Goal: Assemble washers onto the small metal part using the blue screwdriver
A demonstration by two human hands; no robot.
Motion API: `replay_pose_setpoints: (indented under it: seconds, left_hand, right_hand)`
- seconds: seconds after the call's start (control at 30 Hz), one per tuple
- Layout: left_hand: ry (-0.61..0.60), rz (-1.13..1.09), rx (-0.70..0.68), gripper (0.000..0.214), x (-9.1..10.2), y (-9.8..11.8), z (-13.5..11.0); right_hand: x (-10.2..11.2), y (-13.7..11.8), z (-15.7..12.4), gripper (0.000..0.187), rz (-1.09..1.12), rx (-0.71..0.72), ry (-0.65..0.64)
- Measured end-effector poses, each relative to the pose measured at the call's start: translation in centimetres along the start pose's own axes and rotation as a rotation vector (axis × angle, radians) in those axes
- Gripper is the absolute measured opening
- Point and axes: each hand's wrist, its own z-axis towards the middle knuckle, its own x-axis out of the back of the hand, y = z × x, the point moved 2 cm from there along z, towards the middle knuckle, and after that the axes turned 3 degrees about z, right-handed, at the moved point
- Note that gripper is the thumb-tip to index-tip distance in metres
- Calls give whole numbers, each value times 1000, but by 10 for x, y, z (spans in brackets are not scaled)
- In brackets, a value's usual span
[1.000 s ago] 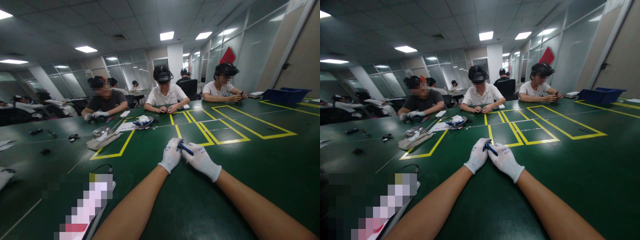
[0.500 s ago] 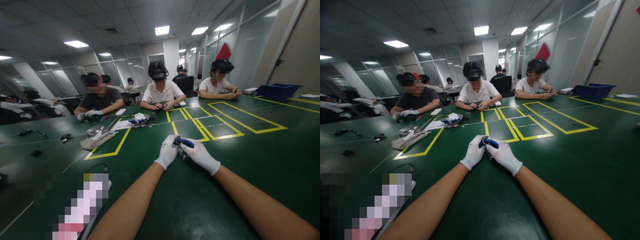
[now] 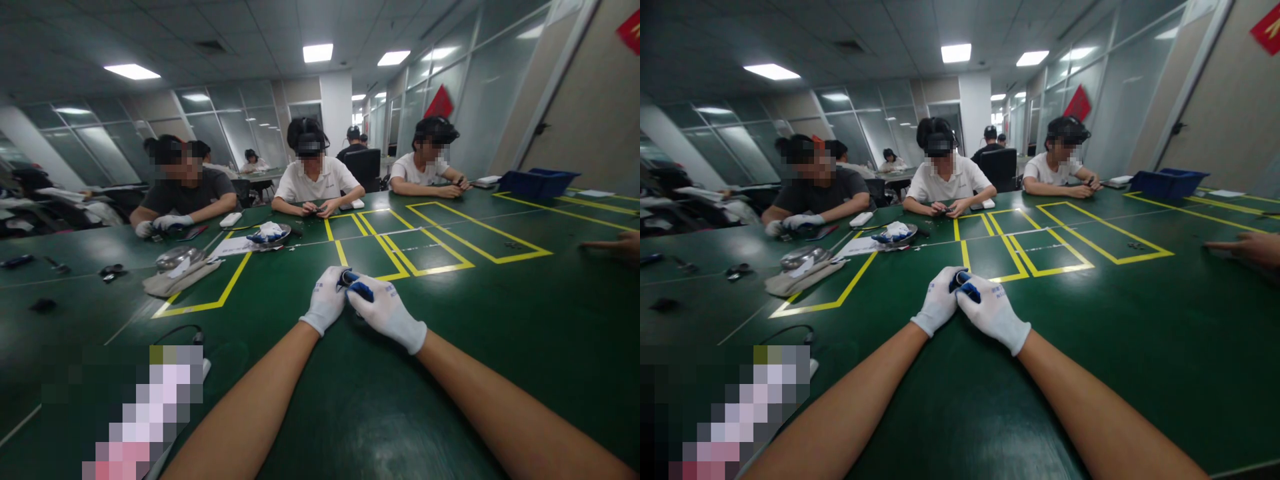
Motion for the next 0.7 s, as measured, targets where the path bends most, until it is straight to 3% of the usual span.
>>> replay_pose_setpoints:
  seconds: [0.23, 0.4, 0.57, 0.7]
  left_hand:
    - [17, 0, 6, 31, 1, 2, 0]
    - [12, -12, 27, 31, 2, 0, 0]
    - [8, -7, 2, 32, 0, -1, 0]
    - [-8, -8, 10, 33, 0, -1, 0]
  right_hand:
    - [4, 2, 2, 17, -18, -26, 58]
    - [0, 0, 0, 15, -12, -5, -13]
    - [0, 1, 0, 16, -43, -28, 41]
    - [-2, 1, 0, 17, -46, 29, -8]
